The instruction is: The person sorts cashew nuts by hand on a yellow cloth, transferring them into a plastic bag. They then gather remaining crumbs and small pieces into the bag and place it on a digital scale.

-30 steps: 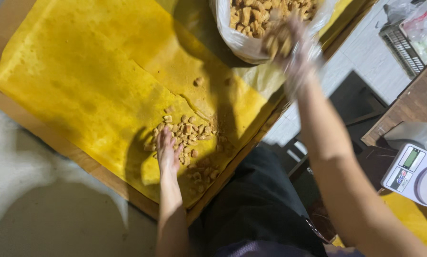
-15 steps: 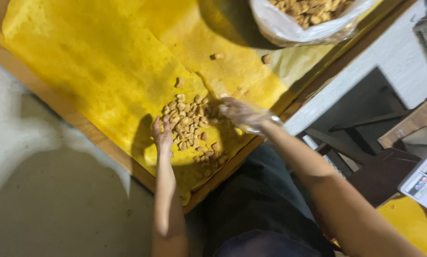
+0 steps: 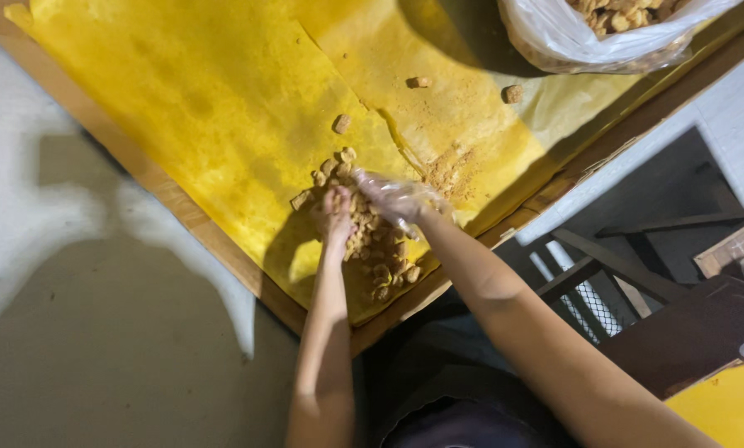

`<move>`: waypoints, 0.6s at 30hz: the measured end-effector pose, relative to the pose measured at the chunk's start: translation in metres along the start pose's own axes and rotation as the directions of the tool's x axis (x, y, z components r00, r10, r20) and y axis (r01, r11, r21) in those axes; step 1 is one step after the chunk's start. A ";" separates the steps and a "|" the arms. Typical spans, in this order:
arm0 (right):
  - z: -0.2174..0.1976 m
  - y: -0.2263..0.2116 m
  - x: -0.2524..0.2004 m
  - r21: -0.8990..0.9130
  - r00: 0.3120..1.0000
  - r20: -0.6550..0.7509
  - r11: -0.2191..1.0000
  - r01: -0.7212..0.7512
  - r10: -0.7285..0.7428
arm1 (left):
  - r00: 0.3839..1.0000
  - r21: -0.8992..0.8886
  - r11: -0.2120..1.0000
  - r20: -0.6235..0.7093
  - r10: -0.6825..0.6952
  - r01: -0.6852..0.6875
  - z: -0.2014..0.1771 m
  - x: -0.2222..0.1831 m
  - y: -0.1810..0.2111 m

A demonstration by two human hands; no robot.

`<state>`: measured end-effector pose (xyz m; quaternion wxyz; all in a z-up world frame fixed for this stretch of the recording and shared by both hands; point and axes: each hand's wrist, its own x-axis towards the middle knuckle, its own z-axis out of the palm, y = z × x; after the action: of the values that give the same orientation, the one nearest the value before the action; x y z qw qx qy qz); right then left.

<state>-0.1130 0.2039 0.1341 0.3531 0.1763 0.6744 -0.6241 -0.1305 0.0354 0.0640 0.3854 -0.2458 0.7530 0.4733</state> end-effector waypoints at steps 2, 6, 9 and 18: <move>0.004 0.014 -0.002 0.322 0.999 0.044 0.946 -0.040 0.027 | 0.994 -0.073 0.997 0.101 0.038 -0.031 0.006 -0.009 0.007; 0.009 0.037 -0.003 0.683 0.999 0.005 0.729 -0.040 0.050 | 0.953 -0.009 1.000 0.302 -0.026 0.030 0.023 -0.054 0.037; 0.012 0.055 -0.003 0.696 0.980 -0.074 0.713 -0.083 0.187 | 0.919 0.008 1.000 0.395 0.012 -0.017 0.013 -0.094 0.066; -0.048 0.042 -0.051 0.983 0.997 -0.047 -0.179 0.035 -0.064 | 0.949 -0.335 0.916 0.145 0.281 -0.221 -0.069 -0.066 0.065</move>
<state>-0.0616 0.2673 0.1382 0.0735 0.3516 -0.0431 -0.9323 -0.1646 0.0014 0.1692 0.3471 -0.1587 0.6530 0.6542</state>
